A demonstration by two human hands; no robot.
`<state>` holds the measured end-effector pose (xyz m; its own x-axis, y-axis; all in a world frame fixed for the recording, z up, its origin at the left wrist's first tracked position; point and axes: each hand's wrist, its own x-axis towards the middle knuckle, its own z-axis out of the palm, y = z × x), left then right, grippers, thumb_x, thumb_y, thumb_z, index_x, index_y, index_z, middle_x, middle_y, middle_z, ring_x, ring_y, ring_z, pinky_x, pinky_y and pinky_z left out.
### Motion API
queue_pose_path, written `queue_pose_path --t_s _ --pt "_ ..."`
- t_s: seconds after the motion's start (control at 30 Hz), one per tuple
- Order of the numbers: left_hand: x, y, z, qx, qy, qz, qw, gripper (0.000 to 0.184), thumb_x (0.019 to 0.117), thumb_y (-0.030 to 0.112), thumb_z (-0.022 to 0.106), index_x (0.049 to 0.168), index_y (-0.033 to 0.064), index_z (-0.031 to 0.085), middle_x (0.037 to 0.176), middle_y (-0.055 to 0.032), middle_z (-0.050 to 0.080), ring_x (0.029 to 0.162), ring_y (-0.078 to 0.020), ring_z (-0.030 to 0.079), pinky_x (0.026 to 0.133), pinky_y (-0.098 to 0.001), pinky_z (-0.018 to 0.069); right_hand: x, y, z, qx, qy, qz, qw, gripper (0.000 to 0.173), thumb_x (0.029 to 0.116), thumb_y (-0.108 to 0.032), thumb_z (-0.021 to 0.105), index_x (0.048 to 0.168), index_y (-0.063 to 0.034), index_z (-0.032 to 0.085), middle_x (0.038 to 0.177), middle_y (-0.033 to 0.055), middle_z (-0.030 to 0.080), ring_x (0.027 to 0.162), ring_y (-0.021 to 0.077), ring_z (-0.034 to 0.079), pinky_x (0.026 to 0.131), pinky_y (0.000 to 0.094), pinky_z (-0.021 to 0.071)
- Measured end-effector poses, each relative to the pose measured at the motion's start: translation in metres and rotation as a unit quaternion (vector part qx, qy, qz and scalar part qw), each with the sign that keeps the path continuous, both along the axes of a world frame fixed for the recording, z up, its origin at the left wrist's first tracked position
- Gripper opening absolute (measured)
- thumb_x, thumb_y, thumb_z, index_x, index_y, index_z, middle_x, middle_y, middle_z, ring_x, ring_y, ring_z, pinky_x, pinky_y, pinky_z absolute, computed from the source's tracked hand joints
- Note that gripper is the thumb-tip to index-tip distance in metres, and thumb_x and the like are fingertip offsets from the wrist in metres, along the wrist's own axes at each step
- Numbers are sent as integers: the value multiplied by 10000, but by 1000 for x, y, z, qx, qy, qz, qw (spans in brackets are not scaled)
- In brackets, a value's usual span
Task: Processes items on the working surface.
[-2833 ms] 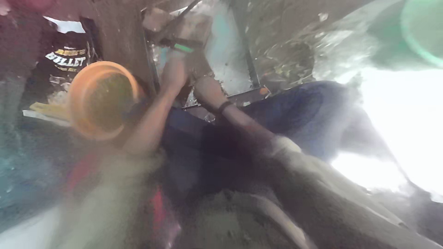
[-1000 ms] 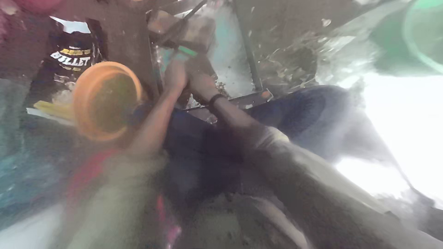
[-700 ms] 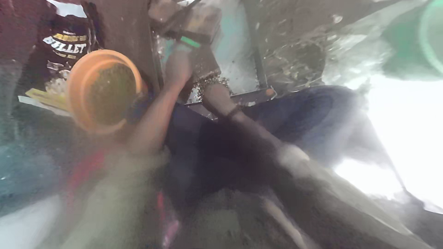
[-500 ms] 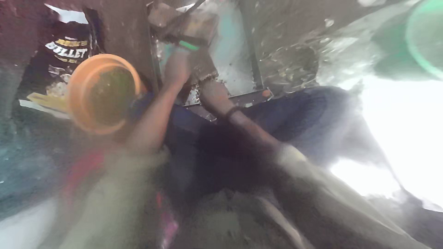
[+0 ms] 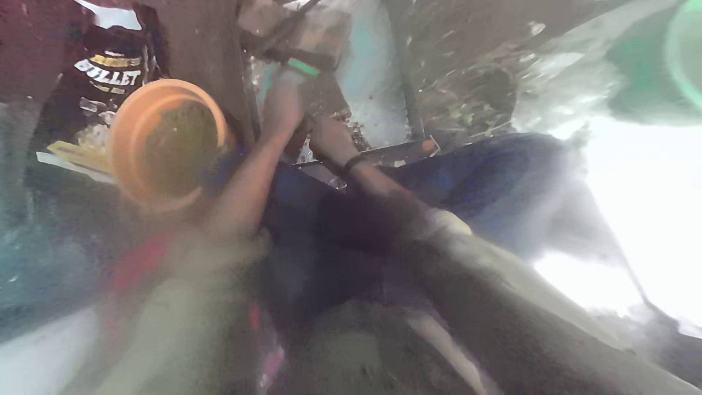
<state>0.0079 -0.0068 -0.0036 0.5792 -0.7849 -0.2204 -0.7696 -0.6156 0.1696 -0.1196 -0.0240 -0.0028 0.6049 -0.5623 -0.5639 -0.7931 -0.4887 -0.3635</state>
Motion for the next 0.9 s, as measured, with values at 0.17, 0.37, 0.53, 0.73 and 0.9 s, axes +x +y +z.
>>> queue_pose_path --t_s 0.17,0.37,0.53,0.73,0.9 --pt "-2 -5 2 13 7 4 1000 215 974 174 636 1107 51 754 1229 -212 702 1184 -404 664 996 -624 535 -35 18 -1 -20 41 17 999 243 987 -206 580 1033 2 696 1093 237 711 1019 424 707 755 629 567" --pt "6 -2 6 -22 6 -4 1000 167 951 138 656 1047 45 756 1244 -203 696 1205 -390 654 1010 -607 536 -23 -1 9 -18 -33 -24 999 298 983 -263 588 1069 5 685 1105 239 702 1022 426 701 759 639 560" --pt "8 -1 0 -9 16 -2 1000 221 954 120 651 1134 65 765 1283 -215 686 1250 -405 631 1051 -615 508 -5 -14 17 -19 -36 -6 999 371 1025 -341 578 1132 -7 698 1166 228 702 1101 408 689 841 629 558" --pt "11 1 9 -7 39 8 999 213 929 120 660 1104 81 774 1266 -194 699 1252 -381 632 1069 -608 492 4 -19 12 -37 -26 23 999 356 1000 -322 612 1112 5 696 1152 242 701 1098 433 682 821 653 547" --pt "10 0 6 0 28 17 999 176 915 145 668 1041 112 787 1179 -185 729 1150 -394 682 952 -656 544 15 -17 11 -10 -33 -9 999 328 979 -319 626 1073 -15 707 1144 229 705 1081 420 689 811 657 551"
